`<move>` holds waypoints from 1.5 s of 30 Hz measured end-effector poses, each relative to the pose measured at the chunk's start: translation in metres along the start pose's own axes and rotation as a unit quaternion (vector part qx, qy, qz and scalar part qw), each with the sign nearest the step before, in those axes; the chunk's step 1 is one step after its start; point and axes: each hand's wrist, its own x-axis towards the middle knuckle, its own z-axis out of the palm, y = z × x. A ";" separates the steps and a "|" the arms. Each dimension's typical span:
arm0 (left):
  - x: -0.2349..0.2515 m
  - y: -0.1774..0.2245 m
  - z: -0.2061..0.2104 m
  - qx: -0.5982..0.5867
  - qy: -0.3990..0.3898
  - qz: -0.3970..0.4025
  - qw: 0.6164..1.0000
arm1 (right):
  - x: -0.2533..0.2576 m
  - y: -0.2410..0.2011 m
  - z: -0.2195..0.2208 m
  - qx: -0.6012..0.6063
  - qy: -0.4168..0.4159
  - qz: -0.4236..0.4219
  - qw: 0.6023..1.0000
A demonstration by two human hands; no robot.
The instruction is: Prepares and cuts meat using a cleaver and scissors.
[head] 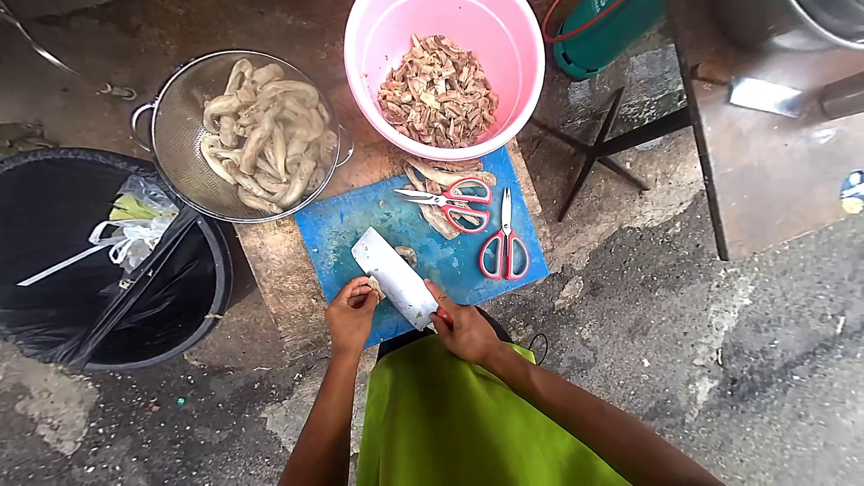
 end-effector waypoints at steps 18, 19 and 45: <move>0.000 0.005 0.007 0.021 0.029 -0.001 0.999 | -0.014 0.008 0.004 -0.018 0.022 -0.017 0.999; 0.000 0.004 0.007 0.020 0.028 0.001 0.999 | -0.018 0.011 0.006 -0.018 0.021 -0.013 1.000; 0.010 0.011 0.004 0.065 -0.002 0.006 0.998 | -0.024 -0.002 0.054 -0.025 0.133 0.035 0.990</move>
